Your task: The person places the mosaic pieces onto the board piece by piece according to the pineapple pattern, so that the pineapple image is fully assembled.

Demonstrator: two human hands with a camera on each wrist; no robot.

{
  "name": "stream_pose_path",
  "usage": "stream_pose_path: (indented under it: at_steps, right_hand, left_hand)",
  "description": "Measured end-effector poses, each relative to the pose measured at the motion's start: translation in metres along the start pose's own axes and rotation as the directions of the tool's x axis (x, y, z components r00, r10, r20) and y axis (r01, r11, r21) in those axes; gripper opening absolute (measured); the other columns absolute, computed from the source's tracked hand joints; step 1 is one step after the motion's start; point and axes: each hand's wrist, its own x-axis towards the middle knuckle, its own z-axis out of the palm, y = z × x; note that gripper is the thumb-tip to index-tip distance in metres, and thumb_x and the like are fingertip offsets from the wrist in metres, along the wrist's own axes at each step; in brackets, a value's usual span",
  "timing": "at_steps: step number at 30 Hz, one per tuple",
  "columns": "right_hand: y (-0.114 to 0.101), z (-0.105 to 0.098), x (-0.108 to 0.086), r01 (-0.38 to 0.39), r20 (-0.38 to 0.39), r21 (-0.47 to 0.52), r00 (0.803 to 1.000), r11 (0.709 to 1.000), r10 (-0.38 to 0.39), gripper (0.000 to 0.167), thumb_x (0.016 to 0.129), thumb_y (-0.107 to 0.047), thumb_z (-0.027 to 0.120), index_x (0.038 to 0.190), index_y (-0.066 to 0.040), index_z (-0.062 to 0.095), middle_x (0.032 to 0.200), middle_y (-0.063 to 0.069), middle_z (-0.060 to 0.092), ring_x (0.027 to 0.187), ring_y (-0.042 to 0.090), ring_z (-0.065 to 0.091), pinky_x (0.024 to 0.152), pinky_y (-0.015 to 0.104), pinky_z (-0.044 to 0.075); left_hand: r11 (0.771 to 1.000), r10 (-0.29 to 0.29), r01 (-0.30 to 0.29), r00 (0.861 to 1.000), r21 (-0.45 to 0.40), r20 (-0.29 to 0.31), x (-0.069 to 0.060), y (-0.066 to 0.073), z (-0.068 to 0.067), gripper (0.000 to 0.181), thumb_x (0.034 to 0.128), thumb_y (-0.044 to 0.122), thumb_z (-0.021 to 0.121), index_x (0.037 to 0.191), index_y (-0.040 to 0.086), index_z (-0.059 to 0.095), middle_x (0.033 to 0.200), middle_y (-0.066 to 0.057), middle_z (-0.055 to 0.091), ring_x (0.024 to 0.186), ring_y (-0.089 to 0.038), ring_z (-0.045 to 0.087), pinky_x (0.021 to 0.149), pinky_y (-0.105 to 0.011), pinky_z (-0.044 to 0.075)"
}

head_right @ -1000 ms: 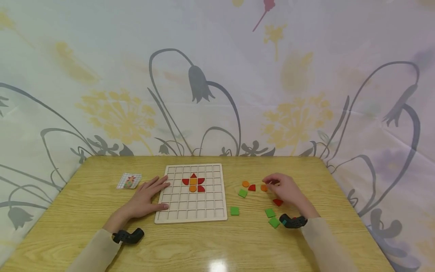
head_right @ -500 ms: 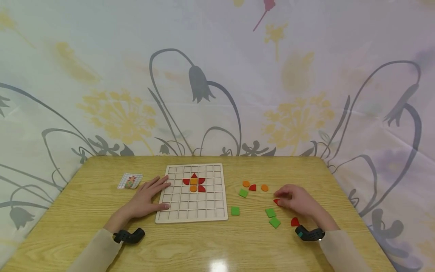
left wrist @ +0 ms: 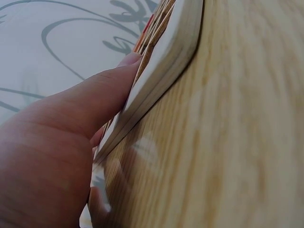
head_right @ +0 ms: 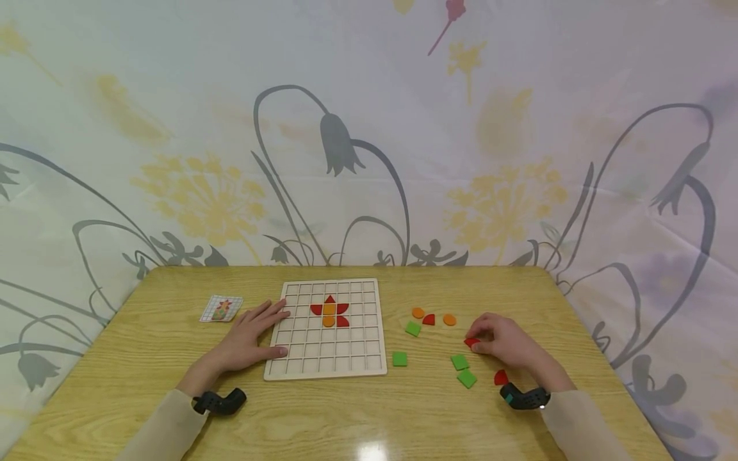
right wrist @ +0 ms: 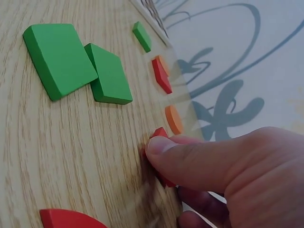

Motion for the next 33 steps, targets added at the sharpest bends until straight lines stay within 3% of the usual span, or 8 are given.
stream_pose_path:
  at_steps: [6,12,15,19,22,28,33]
  right_hand:
    - [-0.001,-0.001,0.001,-0.033,-0.035,0.001,0.999,0.999,0.033,0.015,0.085,-0.008,0.079,0.094,-0.018,0.071,0.092,-0.007,0.064,0.079,0.006,0.056,0.069,0.028,0.048]
    - [-0.005,0.001,0.004,-0.079,-0.063,0.039,0.995,0.996,0.082,0.01,0.09,-0.01,0.075,0.092,-0.017,0.068,0.083,-0.007,0.062,0.075,0.008,0.056,0.067,0.027,0.048]
    - [-0.01,0.004,0.008,-0.061,-0.149,0.028,0.987,0.998,0.065,0.008,0.092,-0.009,0.072,0.096,-0.015,0.071,0.088,-0.005,0.065,0.077,0.009,0.058,0.067,0.026,0.05]
    - [-0.019,0.014,0.017,-0.005,-0.302,0.028,0.953,1.0,0.013,0.011,0.093,-0.003,0.069,0.102,-0.008,0.074,0.097,0.0,0.068,0.085,0.017,0.064,0.072,0.024,0.054]
    - [-0.027,0.023,0.028,0.022,-0.361,0.067,0.933,0.998,0.004,0.012,0.095,-0.001,0.066,0.104,-0.004,0.073,0.101,0.004,0.066,0.09,0.022,0.065,0.075,0.022,0.055]
    - [-0.05,0.039,0.053,0.052,-0.334,0.185,0.942,0.981,0.013,0.019,0.095,-0.004,0.067,0.112,0.002,0.068,0.102,0.009,0.067,0.088,0.023,0.067,0.072,0.025,0.055]
    - [-0.074,0.054,0.076,0.04,-0.275,0.348,0.959,0.937,0.061,0.023,0.09,-0.007,0.074,0.109,0.004,0.066,0.096,0.011,0.069,0.082,0.019,0.067,0.07,0.025,0.055]
  left_hand:
    - [1.0,0.005,-0.005,1.0,-0.007,-0.003,-0.001,0.0,0.0,0.079,0.089,0.054,0.068,0.153,0.014,0.044,0.164,-0.005,0.025,0.15,-0.037,0.014,0.112,-0.066,0.009]
    - [1.0,0.006,-0.006,1.0,0.002,-0.007,0.0,0.0,0.001,0.078,0.0889,0.054,0.068,0.152,0.014,0.045,0.163,-0.005,0.026,0.15,-0.037,0.015,0.113,-0.065,0.009]
    - [1.0,0.011,-0.011,1.0,0.009,-0.013,0.0,0.0,0.001,0.078,0.0891,0.054,0.068,0.152,0.014,0.045,0.163,-0.006,0.027,0.149,-0.037,0.016,0.112,-0.065,0.01]
    - [1.0,0.017,-0.017,1.0,0.011,-0.017,-0.001,0.001,0.0,0.078,0.0892,0.054,0.068,0.152,0.014,0.046,0.163,-0.007,0.027,0.149,-0.038,0.017,0.112,-0.065,0.011]
    - [1.0,0.017,-0.017,1.0,0.002,-0.015,-0.001,0.002,0.0,0.078,0.089,0.053,0.069,0.151,0.013,0.046,0.162,-0.007,0.027,0.149,-0.038,0.017,0.112,-0.065,0.011]
    - [1.0,0.018,-0.018,1.0,0.01,-0.016,-0.001,0.001,0.0,0.078,0.0889,0.053,0.069,0.152,0.013,0.045,0.163,-0.007,0.027,0.149,-0.038,0.017,0.112,-0.066,0.01]
    - [1.0,0.009,-0.008,1.0,0.017,-0.01,0.0,-0.001,0.0,0.079,0.0884,0.055,0.069,0.152,0.014,0.045,0.163,-0.005,0.026,0.149,-0.037,0.017,0.112,-0.067,0.01]
